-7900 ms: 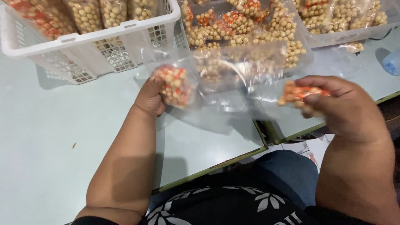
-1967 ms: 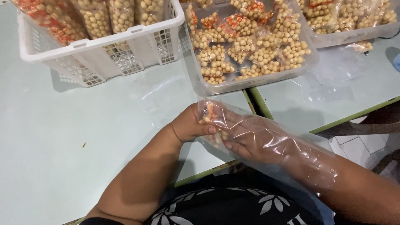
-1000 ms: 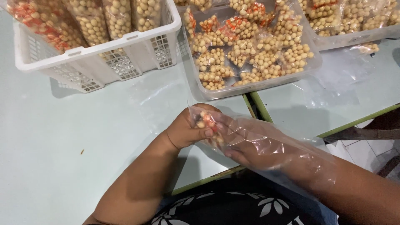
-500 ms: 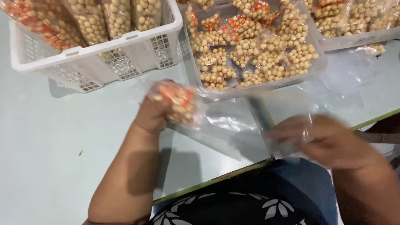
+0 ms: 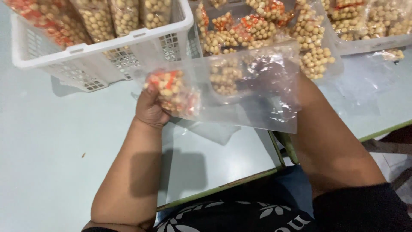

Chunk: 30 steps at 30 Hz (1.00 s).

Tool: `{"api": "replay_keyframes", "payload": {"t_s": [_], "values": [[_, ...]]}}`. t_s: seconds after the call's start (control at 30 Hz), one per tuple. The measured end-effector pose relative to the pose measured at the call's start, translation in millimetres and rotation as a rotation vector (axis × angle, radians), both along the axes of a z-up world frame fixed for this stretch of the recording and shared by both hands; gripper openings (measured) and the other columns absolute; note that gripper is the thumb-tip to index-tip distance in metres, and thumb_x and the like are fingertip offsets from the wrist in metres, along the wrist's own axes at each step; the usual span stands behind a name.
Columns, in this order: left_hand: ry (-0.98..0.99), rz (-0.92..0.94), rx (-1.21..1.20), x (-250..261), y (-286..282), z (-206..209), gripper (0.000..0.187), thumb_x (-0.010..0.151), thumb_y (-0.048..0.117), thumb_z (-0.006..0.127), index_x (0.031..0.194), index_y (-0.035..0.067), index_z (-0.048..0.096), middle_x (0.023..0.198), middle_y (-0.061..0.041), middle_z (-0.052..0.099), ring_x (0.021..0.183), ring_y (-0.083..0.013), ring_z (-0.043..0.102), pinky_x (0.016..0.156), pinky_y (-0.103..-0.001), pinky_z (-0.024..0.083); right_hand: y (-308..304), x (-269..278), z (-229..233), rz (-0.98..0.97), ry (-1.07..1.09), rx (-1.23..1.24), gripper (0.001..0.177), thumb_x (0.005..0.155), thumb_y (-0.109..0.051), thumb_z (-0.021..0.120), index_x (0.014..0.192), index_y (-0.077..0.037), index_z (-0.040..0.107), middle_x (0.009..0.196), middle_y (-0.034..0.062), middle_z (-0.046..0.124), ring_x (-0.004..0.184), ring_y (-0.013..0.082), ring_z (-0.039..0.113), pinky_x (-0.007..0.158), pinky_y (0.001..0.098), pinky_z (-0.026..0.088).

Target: Packing small individual snack bags into a larger plastic bag for bulk distribution.

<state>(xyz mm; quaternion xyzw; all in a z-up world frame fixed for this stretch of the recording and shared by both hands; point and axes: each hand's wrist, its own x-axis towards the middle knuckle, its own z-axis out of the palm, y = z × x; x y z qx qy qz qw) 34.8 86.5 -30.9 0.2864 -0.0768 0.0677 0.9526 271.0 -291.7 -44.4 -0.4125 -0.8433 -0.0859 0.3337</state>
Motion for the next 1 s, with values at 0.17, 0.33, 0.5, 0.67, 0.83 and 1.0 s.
{"api": "replay_keyframes", "payload": {"t_s": [0.17,0.33,0.5,0.67,0.83,1.0], "values": [[0.036,0.041,0.017,4.4,-4.7,-5.5,0.063,0.077,0.042,0.095,0.123,0.014,0.063,0.126,-0.024,0.069,0.113,-0.0401,0.069,0.093,-0.056,0.06,42.7,-21.5,34.8,-0.502,0.431,0.024,0.058,0.102,-0.064,0.039,0.133,-0.017,0.052,0.135,0.0083,0.051,0.129,0.0262,0.043,0.112,0.0457,0.033],[0.011,-0.004,0.053,2.9,-8.6,3.5,0.062,0.078,0.042,0.095,0.121,0.009,0.066,0.118,-0.018,0.073,0.108,-0.0341,0.071,0.092,-0.051,0.061,67.7,-88.3,119.3,-1.019,0.853,0.028,0.033,0.102,-0.05,0.043,0.117,-0.023,0.054,0.116,0.0012,0.055,0.109,0.019,0.046,0.094,0.0377,0.036],[0.052,0.126,-0.019,8.1,-14.2,-11.8,0.049,0.08,0.038,0.085,0.118,0.011,0.068,0.114,-0.024,0.075,0.105,-0.038,0.075,0.091,-0.057,0.061,71.3,-134.5,173.4,-1.551,1.294,0.0,0.012,0.101,-0.036,0.047,0.1,-0.028,0.056,0.098,-0.0059,0.058,0.089,0.0117,0.05,0.077,0.0296,0.039],[0.077,0.158,0.055,2.3,-5.3,-14.2,0.063,0.082,0.04,0.09,0.129,0.011,0.059,0.128,-0.022,0.067,0.117,-0.0377,0.067,0.098,-0.054,0.057,18.7,-99.5,119.8,-0.875,1.877,0.487,0.014,0.092,-0.028,0.065,0.094,-0.016,0.058,0.084,0.0059,0.063,0.07,0.0245,0.065,0.047,0.036,0.053],[0.076,0.16,0.073,-2.5,-5.2,-10.2,0.057,0.084,0.04,0.09,0.127,0.016,0.062,0.129,-0.018,0.067,0.115,-0.0369,0.066,0.095,-0.062,0.056,17.0,-127.6,151.4,-0.994,1.795,0.417,0.037,0.096,-0.031,0.057,0.132,-0.02,0.057,0.106,0.0121,0.06,0.063,0.0206,0.056,0.046,0.0274,0.047],[0.051,0.16,0.087,-6.5,-6.1,-13.0,0.056,0.087,0.039,0.087,0.13,0.015,0.062,0.131,-0.02,0.067,0.114,-0.0373,0.067,0.094,-0.059,0.056,-17.9,-129.5,120.2,-0.991,1.509,0.505,0.019,0.101,-0.031,0.071,0.112,-0.016,0.069,0.099,-0.0002,0.064,0.085,0.0129,0.062,0.079,0.0273,0.054]]}}
